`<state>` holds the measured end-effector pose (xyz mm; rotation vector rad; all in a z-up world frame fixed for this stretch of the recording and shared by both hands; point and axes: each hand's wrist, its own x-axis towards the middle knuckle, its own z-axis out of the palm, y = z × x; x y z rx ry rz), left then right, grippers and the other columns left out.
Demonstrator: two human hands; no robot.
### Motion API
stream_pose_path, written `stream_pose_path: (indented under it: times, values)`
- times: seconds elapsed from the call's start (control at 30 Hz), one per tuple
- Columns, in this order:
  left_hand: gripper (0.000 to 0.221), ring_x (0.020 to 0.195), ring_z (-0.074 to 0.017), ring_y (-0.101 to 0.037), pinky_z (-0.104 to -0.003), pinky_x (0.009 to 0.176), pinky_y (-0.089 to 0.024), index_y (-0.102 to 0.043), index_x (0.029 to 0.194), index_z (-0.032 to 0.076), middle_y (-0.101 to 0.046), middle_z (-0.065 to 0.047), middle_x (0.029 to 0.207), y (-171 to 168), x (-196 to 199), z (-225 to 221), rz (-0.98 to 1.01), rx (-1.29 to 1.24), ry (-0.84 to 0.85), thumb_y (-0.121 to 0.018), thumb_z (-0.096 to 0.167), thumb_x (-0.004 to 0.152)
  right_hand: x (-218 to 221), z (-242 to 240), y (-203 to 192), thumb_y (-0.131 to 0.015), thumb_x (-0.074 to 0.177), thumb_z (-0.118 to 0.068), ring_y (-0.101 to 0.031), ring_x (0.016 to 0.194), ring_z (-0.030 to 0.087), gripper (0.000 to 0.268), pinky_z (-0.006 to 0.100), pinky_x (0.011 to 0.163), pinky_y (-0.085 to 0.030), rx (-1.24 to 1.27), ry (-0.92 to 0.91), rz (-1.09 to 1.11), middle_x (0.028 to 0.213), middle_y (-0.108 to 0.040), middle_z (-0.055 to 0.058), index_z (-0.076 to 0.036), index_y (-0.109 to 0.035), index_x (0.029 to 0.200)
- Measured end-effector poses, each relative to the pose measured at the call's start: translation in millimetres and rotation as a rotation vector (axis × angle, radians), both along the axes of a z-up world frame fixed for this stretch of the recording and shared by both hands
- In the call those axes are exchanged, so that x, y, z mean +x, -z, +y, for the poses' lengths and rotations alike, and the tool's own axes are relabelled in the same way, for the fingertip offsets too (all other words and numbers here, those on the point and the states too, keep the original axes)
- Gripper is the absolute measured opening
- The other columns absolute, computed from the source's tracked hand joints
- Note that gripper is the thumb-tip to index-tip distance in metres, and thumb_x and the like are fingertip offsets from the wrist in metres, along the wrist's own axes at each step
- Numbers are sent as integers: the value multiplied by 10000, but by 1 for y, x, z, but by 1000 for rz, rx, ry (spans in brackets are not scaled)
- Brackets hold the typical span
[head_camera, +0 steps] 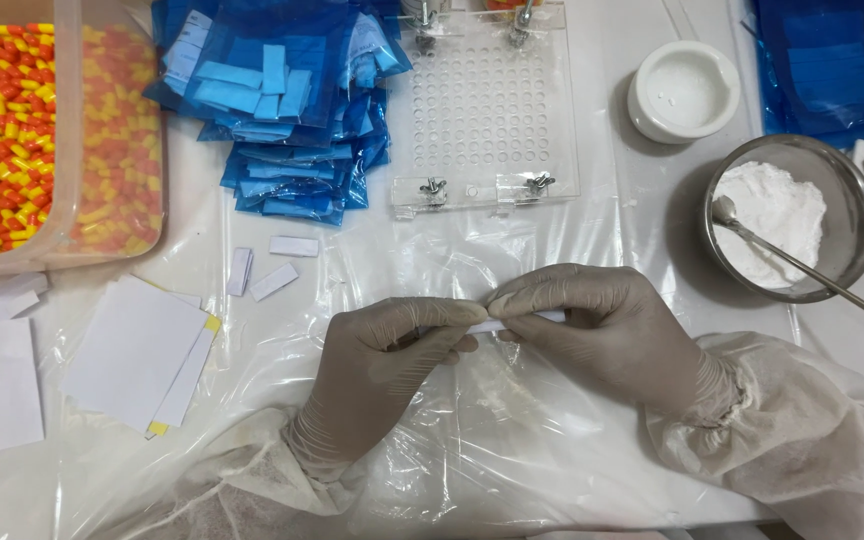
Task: The person is meticulously folding small pieces of paper to create individual packets for medicinal powder. They use a spatula to transfer a small amount of white powder from a bowl into the center of a folded paper before completing a series of precise folds to seal the packet.
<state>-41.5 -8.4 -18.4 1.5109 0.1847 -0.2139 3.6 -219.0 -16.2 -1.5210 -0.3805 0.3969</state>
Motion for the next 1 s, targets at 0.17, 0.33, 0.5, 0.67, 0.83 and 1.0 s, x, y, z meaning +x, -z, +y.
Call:
stream_pose_path:
  times: [0.17,0.33,0.5,0.67,0.83,1.0]
  values:
    - [125,937,-203,-808,-293,892,-684,-789,986,55,-817,-112,995,-2,-1,0,-168,-10,52,-734,48,873,-3,-1,4,-765,822,-5,-794,1017,228,179,297,959,-673,8,15,9,1092,-799,167,-39,-781,997]
    - [98,1001,-193,-803,-277,932,-668,-788,949,94,-814,-94,1022,-2,-1,0,-238,41,74,-741,50,875,-8,-1,10,-754,839,-27,-799,1016,233,152,301,972,-667,13,18,-35,1084,-798,160,-50,-781,987]
    - [125,974,-181,-800,-274,921,-673,-791,962,92,-813,-89,986,1,0,1,-317,138,89,-780,65,840,-11,1,9,-826,737,20,-804,1010,219,264,281,935,-689,-26,91,4,1075,-809,152,-43,-789,991]
    - [170,1027,-211,-796,-284,958,-673,-776,998,74,-801,-127,1053,-1,0,1,-325,99,98,-790,58,830,-8,1,6,-795,761,40,-796,1038,229,270,301,995,-665,-11,77,33,1098,-804,155,-26,-779,1023]
    - [142,1016,-208,-804,-289,980,-663,-782,986,67,-808,-115,1029,-4,0,1,-276,84,85,-765,44,847,-9,2,7,-788,758,63,-796,1028,236,271,297,1002,-660,1,92,47,1094,-802,162,-36,-782,1011]
    - [165,972,-190,-811,-266,922,-683,-788,993,52,-817,-112,1007,-6,1,1,-186,26,60,-776,31,830,-8,4,5,-769,777,77,-780,1081,261,273,333,1034,-656,89,80,99,1137,-783,175,-27,-771,1030]
